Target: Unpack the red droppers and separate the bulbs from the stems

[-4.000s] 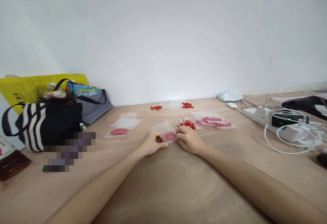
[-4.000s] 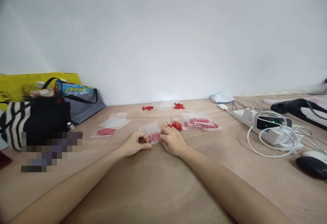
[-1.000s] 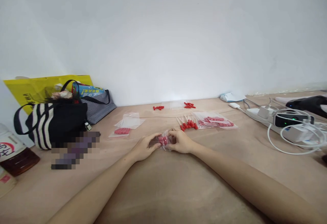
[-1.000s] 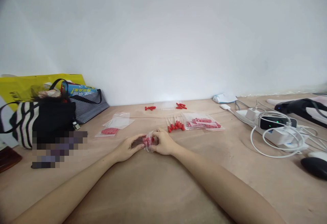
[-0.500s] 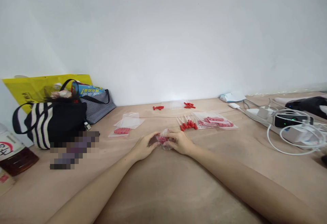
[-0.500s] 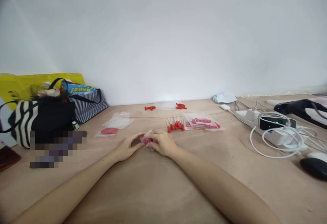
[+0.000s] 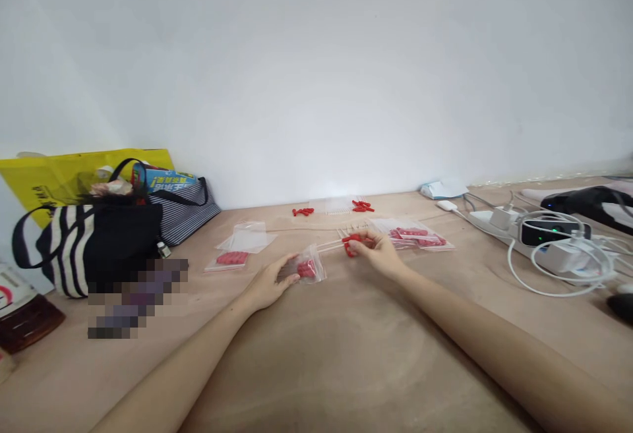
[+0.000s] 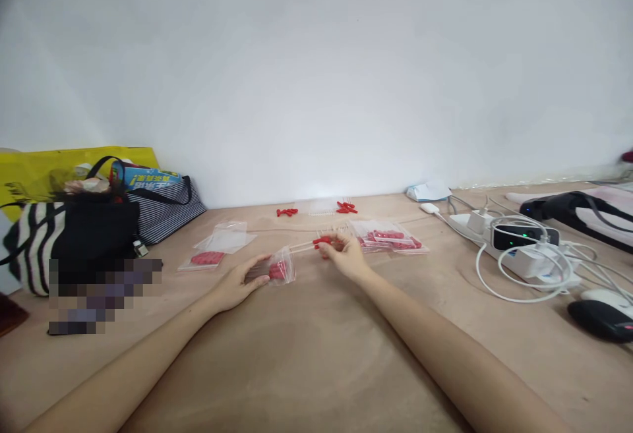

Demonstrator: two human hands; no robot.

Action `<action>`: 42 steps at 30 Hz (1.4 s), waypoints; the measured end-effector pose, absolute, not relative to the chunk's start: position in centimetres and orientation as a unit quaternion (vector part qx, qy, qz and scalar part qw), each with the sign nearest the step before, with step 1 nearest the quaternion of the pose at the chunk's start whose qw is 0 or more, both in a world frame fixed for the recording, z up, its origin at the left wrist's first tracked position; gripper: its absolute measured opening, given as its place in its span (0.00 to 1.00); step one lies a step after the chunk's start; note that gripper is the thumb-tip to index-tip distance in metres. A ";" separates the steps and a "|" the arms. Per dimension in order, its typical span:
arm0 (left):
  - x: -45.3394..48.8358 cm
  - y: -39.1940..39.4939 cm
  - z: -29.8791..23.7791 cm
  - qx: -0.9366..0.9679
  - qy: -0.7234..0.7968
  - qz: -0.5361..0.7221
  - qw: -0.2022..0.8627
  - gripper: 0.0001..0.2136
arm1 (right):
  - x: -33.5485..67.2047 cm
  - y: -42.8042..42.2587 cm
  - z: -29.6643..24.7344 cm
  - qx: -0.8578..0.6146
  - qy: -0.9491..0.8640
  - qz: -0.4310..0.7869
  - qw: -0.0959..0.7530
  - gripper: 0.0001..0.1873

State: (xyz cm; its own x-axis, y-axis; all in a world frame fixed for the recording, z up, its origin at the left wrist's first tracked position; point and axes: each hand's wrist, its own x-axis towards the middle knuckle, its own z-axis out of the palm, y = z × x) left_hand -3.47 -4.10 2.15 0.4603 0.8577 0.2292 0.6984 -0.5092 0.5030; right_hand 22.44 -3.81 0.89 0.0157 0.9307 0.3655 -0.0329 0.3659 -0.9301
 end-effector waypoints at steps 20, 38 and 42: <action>-3.3 -4.1 2.4 0.847 0.446 0.233 0.172 0.18 | 20.5 -1.9 0.9 -0.404 -0.885 -0.211 0.098 0.12; -3.1 -4.8 2.9 0.870 0.408 0.190 0.199 0.22 | 20.3 -5.4 0.4 -0.438 -0.845 -0.038 0.306 0.11; -2.1 -5.3 2.8 0.869 0.392 0.195 0.230 0.19 | 20.2 -5.8 0.3 -0.442 -0.846 0.011 0.299 0.14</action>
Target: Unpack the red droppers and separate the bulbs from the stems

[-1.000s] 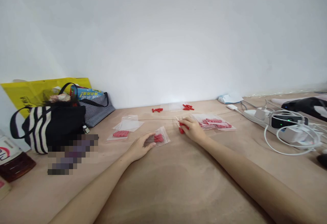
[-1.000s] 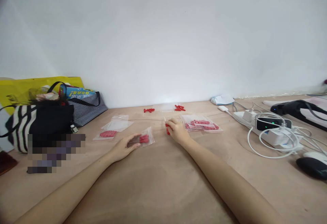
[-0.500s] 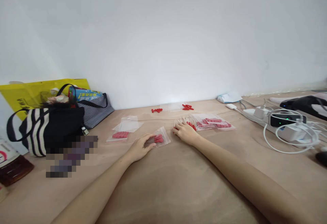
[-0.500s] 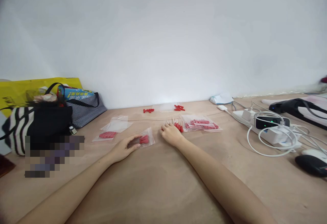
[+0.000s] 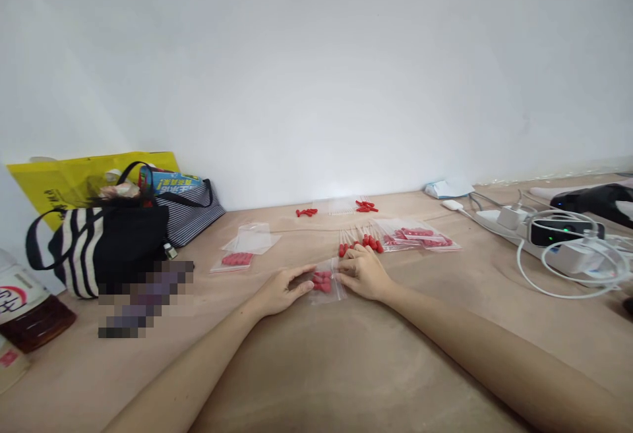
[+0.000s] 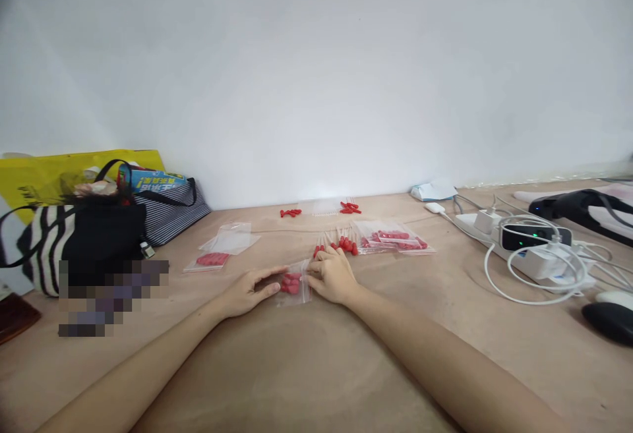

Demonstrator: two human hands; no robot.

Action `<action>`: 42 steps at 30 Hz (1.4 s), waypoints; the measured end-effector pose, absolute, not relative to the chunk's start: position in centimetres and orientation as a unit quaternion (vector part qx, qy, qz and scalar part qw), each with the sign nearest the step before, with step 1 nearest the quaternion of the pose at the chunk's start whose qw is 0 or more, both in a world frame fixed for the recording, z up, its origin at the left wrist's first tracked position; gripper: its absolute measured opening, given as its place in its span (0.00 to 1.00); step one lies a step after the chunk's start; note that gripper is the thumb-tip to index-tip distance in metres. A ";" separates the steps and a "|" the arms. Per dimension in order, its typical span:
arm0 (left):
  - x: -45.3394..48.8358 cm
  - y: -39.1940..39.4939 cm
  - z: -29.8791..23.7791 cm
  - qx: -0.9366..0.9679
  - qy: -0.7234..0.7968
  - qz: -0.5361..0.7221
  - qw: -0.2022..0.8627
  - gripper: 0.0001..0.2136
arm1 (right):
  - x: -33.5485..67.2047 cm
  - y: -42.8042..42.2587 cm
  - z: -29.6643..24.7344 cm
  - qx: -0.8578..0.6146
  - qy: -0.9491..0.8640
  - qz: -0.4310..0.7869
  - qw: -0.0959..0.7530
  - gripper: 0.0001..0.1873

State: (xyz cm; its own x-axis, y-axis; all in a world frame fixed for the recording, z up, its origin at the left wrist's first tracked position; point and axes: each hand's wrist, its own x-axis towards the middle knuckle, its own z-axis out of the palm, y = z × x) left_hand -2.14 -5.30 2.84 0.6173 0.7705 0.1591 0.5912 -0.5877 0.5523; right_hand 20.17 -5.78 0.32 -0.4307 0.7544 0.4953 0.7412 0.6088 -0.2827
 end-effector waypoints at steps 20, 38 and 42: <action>-1.2 -4.9 1.8 0.872 0.407 0.208 0.174 0.18 | 19.0 -6.1 1.8 -0.406 -0.875 0.087 0.251 0.13; -1.1 -5.0 2.1 0.867 0.428 0.191 0.168 0.20 | 20.0 -6.3 0.6 -0.361 -0.820 0.232 0.379 0.05; -1.1 -5.1 2.2 0.869 0.426 0.185 0.167 0.20 | 20.2 -6.4 0.6 -0.362 -0.824 0.214 0.381 0.03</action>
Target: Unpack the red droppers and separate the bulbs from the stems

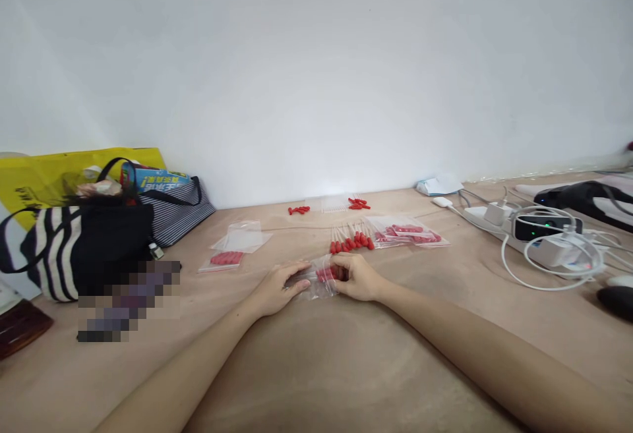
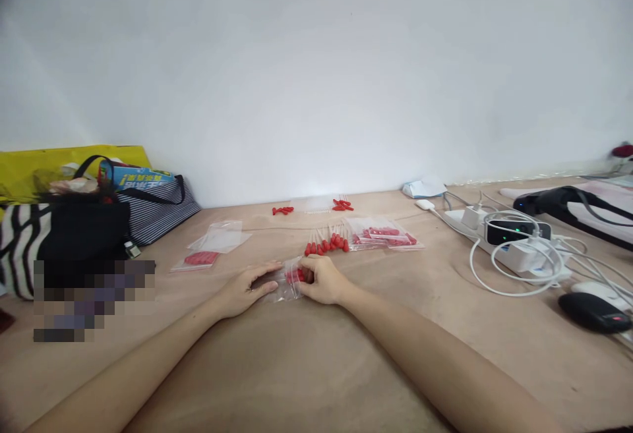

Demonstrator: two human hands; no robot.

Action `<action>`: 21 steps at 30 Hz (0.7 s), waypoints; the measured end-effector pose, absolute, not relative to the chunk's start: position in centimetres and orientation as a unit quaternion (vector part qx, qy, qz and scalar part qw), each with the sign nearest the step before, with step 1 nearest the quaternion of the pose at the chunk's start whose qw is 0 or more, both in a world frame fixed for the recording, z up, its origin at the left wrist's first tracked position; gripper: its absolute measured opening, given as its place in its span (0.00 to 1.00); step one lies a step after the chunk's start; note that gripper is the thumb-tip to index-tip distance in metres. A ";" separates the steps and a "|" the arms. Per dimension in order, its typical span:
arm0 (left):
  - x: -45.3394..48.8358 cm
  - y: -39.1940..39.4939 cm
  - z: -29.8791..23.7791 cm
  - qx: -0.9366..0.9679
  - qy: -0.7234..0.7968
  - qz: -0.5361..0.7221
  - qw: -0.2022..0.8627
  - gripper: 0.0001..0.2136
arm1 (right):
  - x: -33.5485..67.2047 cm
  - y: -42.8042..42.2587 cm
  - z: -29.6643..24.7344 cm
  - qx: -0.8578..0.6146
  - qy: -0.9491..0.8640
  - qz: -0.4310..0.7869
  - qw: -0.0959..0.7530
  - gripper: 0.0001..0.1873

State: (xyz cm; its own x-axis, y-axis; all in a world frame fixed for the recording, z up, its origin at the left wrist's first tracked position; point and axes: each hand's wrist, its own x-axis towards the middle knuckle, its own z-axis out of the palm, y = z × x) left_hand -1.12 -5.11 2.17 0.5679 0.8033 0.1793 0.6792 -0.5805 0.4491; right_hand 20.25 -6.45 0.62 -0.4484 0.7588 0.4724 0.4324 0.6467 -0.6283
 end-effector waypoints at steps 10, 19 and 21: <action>-1.0 -5.3 2.4 0.867 0.435 0.179 0.167 0.20 | 21.4 -6.6 0.6 -0.398 -0.813 0.214 0.367 0.12; -1.2 -5.2 2.2 0.868 0.433 0.178 0.169 0.20 | 22.0 -7.2 0.7 -0.398 -0.799 0.240 0.382 0.10; -1.2 -5.1 2.2 0.868 0.433 0.176 0.170 0.20 | 22.7 -7.2 0.6 -0.406 -0.776 0.270 0.399 0.10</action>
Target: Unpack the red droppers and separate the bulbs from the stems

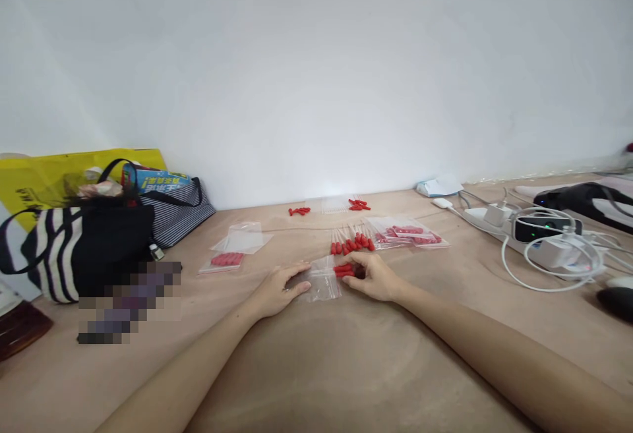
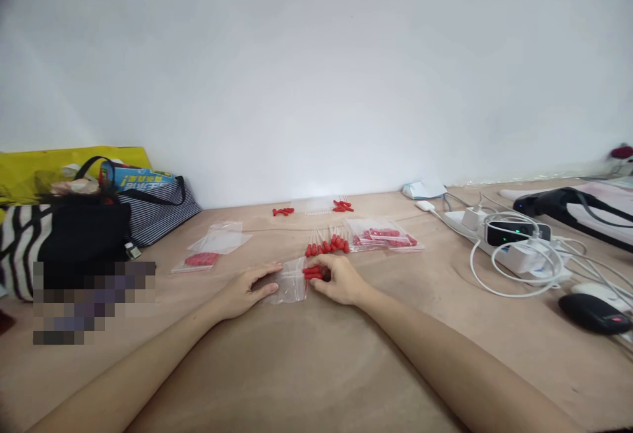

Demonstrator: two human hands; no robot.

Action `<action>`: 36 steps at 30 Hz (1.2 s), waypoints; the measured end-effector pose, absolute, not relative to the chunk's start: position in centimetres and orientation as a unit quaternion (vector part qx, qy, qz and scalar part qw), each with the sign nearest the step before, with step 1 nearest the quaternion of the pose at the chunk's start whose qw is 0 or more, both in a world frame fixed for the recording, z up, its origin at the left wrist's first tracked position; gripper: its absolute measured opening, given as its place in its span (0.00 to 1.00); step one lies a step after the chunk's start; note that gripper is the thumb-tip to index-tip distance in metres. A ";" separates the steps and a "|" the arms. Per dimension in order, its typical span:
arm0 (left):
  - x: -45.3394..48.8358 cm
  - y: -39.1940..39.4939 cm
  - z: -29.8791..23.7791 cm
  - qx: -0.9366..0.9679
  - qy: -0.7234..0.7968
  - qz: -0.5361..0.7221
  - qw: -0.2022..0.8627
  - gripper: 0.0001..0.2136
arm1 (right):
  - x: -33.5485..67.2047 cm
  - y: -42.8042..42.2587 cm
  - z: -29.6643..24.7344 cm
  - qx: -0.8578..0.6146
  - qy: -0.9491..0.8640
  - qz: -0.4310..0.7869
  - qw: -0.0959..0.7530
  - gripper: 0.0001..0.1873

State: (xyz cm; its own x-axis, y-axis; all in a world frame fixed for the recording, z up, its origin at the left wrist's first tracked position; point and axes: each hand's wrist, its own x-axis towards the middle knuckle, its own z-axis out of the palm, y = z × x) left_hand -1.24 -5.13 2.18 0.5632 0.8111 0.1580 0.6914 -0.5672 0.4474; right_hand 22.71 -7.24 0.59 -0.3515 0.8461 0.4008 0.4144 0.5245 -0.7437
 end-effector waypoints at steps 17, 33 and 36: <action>-1.9 -5.1 2.4 0.869 0.449 0.155 0.142 0.22 | 24.1 -3.7 2.2 -0.475 -0.710 0.026 0.519 0.09; -2.1 -5.3 2.4 0.870 0.448 0.150 0.140 0.22 | 21.4 -1.8 0.4 -0.517 -0.809 -0.153 0.235 0.14; -2.1 -5.3 2.3 0.870 0.448 0.152 0.139 0.22 | 21.3 -2.3 0.5 -0.514 -0.805 -0.163 0.248 0.14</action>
